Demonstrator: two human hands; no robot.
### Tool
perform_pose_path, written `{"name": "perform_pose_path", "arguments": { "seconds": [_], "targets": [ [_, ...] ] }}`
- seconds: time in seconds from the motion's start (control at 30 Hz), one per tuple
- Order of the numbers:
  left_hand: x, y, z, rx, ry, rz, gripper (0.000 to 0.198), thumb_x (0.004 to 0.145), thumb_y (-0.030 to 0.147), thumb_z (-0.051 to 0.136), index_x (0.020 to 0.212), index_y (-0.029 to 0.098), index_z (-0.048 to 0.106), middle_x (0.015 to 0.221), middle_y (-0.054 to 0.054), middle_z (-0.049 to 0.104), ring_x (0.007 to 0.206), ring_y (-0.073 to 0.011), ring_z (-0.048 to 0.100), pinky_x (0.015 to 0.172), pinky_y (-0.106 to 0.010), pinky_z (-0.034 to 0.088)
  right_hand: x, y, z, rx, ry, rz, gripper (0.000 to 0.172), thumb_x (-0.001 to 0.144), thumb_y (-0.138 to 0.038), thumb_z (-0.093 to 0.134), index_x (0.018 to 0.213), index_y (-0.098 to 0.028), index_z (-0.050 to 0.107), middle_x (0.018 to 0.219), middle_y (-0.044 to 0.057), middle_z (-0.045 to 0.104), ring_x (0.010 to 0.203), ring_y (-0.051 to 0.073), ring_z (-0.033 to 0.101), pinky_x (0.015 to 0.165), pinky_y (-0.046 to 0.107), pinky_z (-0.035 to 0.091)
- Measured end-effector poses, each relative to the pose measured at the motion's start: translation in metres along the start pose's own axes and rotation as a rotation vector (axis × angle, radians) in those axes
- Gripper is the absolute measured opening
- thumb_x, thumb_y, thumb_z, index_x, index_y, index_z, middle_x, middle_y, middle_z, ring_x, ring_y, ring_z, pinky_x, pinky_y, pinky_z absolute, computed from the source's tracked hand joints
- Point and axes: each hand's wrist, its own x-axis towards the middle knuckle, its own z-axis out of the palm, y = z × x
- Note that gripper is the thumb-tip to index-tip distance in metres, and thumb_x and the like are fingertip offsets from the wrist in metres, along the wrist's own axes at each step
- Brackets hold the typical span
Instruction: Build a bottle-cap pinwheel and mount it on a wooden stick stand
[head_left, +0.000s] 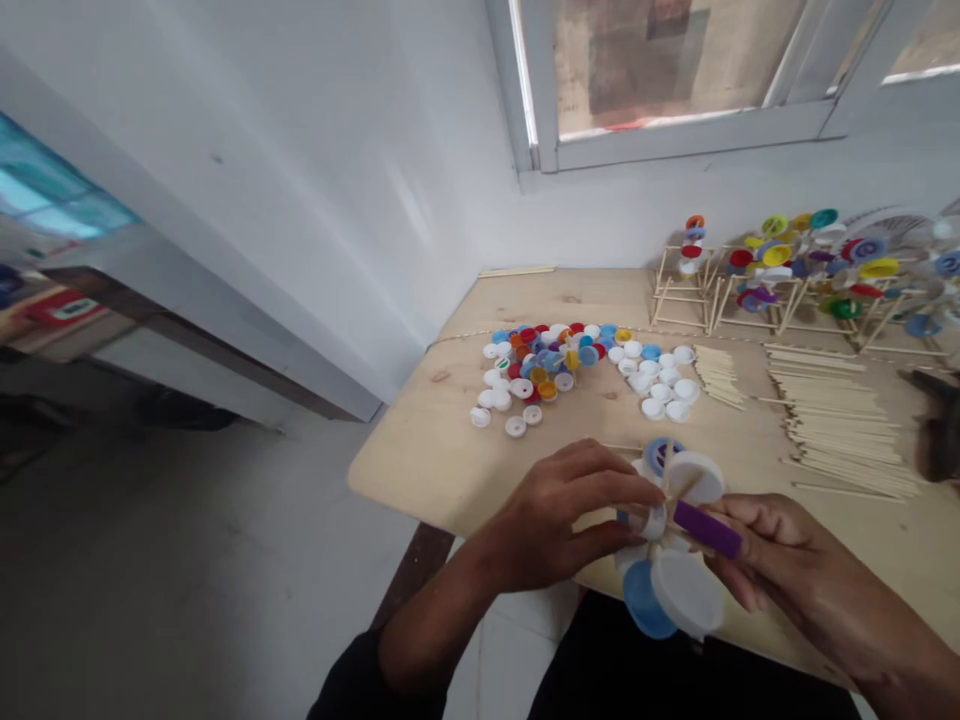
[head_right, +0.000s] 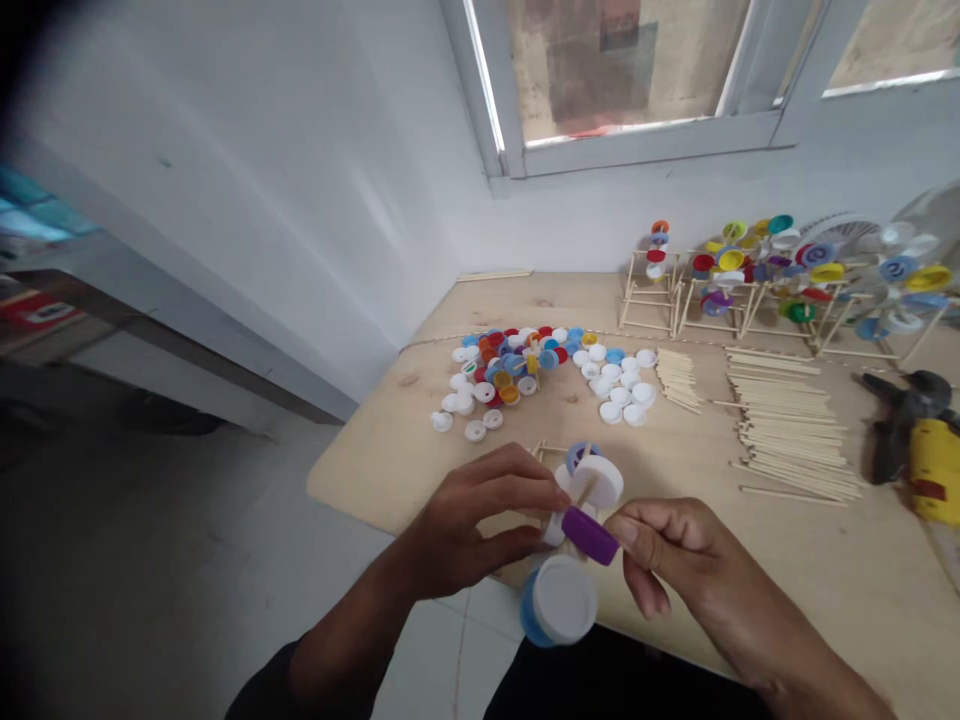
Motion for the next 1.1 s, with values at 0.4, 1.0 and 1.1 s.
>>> {"name": "perform_pose_path", "arguments": {
  "seconds": [0.4, 1.0, 1.1],
  "targets": [
    [-0.006, -0.003, 0.005, -0.005, 0.058, -0.044, 0.023, 0.082, 0.024, 0.067, 0.104, 0.017, 0.064, 0.096, -0.009, 0.07, 0.09, -0.0183, 0.065, 0.082, -0.031, 0.054, -0.005, -0.004, 0.004, -0.399, 0.189, -0.234, 0.034, 0.084, -0.045, 0.059, 0.059, -0.021, 0.055, 0.056, -0.004, 0.058, 0.053, 0.01, 0.055, 0.053, 0.018, 0.044],
    [-0.013, -0.001, 0.006, 0.019, 0.054, -0.043, 0.019, 0.084, 0.022, 0.065, 0.103, 0.017, 0.066, 0.092, -0.009, 0.07, 0.086, -0.0178, 0.066, 0.08, -0.032, 0.054, -0.005, 0.004, 0.006, -0.378, 0.097, -0.203, 0.031, 0.089, -0.049, 0.052, 0.078, -0.022, 0.064, 0.067, -0.001, 0.062, 0.063, 0.012, 0.058, 0.059, 0.02, 0.044],
    [-0.013, -0.003, 0.006, -0.016, 0.067, -0.063, 0.021, 0.082, 0.023, 0.067, 0.103, 0.017, 0.066, 0.093, -0.009, 0.07, 0.087, -0.0178, 0.066, 0.08, -0.031, 0.055, -0.006, 0.003, 0.008, -0.467, 0.181, -0.269, 0.023, 0.088, -0.043, 0.056, 0.078, -0.024, 0.063, 0.068, -0.002, 0.063, 0.062, 0.011, 0.059, 0.057, 0.019, 0.045]
  ]
}}
